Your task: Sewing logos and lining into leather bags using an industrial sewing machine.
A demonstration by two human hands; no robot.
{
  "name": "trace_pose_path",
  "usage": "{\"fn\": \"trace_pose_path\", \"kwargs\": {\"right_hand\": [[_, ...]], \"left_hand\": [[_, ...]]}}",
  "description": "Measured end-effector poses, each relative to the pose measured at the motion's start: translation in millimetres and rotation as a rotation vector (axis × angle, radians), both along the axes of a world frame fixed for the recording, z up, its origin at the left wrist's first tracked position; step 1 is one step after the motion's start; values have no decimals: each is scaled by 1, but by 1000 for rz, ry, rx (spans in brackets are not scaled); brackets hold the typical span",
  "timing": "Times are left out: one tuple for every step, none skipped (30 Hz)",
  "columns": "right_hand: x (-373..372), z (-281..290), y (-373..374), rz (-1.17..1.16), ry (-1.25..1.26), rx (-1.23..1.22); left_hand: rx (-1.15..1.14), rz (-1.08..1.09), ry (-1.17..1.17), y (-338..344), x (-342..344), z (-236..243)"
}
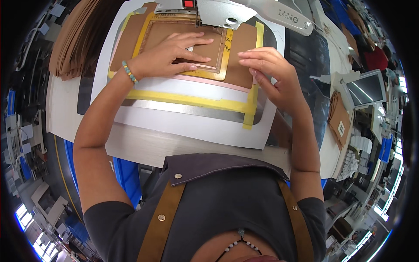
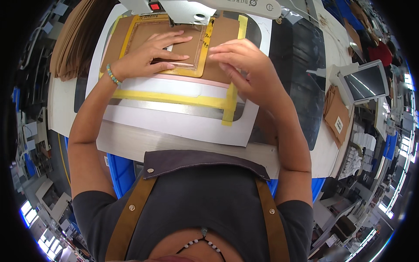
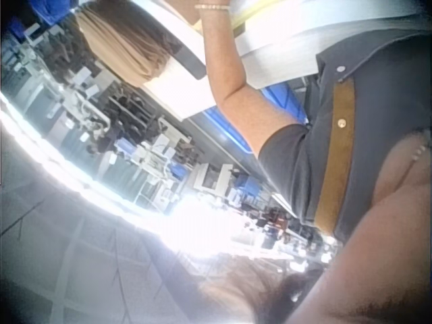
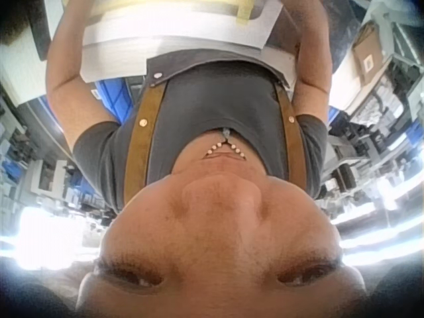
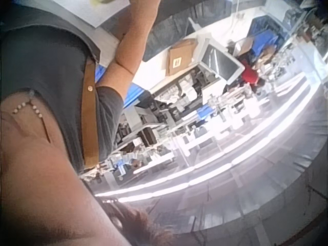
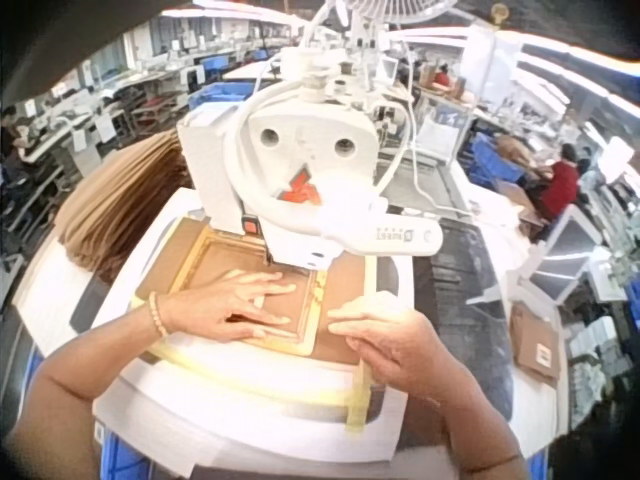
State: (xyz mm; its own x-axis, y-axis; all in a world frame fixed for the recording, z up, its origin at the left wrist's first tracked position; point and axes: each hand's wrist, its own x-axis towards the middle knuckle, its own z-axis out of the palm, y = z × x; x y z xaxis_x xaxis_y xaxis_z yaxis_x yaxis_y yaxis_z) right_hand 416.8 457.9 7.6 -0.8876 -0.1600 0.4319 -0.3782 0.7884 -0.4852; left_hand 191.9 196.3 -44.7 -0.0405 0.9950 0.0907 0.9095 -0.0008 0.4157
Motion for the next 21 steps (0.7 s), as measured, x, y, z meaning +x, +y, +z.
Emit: {"fn": "trace_pose_path", "kwargs": {"right_hand": [[1, 7, -9, 123, -33, -120], [3, 15, -21, 241, -66, -242], [8, 25, -36, 295, -137, -400], [14, 34, -53, 346, -211, -555], [15, 41, -64, 476, -232, -663], [15, 45, -75, 607, -251, -770], [15, 44, -89, 715, -186, -881], [15, 41, -103, 834, -117, -992], [16, 45, -115, 914, -116, -1043], [19, 51, -122, 990, -112, -1091], [21, 59, -124, 980, -112, -1086], [23, 67, -125, 1075, -206, -1148], [23, 72, -127, 1182, -307, -1211], [23, 74, -130, 1182, -309, -1208], [21, 76, -133, 1269, -295, -1263], [20, 78, -138, 1352, -278, -1316], [28, 74, -153, 1305, -151, -1424], [27, 77, -152, 1302, -150, -1420], [33, 81, -157, 1271, -167, -1456], [36, 85, -161, 1240, -183, -1491], [40, 89, -161, 1209, -199, -1526]], "left_hand": [[0, 0, -1, -1, -1, 0], [13, -7, -1, 0, -2, 1], [24, -13, -1, 0, -3, 2], [27, -17, -6, 0, -5, 1], [57, -14, 21, -1, -7, 0], [87, -10, 49, -2, -9, 0], [90, -18, 70, 2, -11, -1], [93, -23, 67, 3, -13, -2], [77, -17, 89, 3, -14, -2], [64, -16, 112, 6, -17, -2], [77, -24, 167, 10, -18, -2], [85, -34, 165, 13, -20, -3], [65, -1, 153, 11, -19, -1], [46, 30, 140, 11, -18, 1], [49, 31, 141, 11, -17, 2], [46, 47, 165, 12, -16, 4], [44, 64, 189, 13, -16, 6], [47, 60, 190, 15, -15, 8], [7, 85, 210, 17, -15, 10], [-33, 110, 231, 20, -15, 11], [-28, 105, 233, 22, -15, 10]]}}
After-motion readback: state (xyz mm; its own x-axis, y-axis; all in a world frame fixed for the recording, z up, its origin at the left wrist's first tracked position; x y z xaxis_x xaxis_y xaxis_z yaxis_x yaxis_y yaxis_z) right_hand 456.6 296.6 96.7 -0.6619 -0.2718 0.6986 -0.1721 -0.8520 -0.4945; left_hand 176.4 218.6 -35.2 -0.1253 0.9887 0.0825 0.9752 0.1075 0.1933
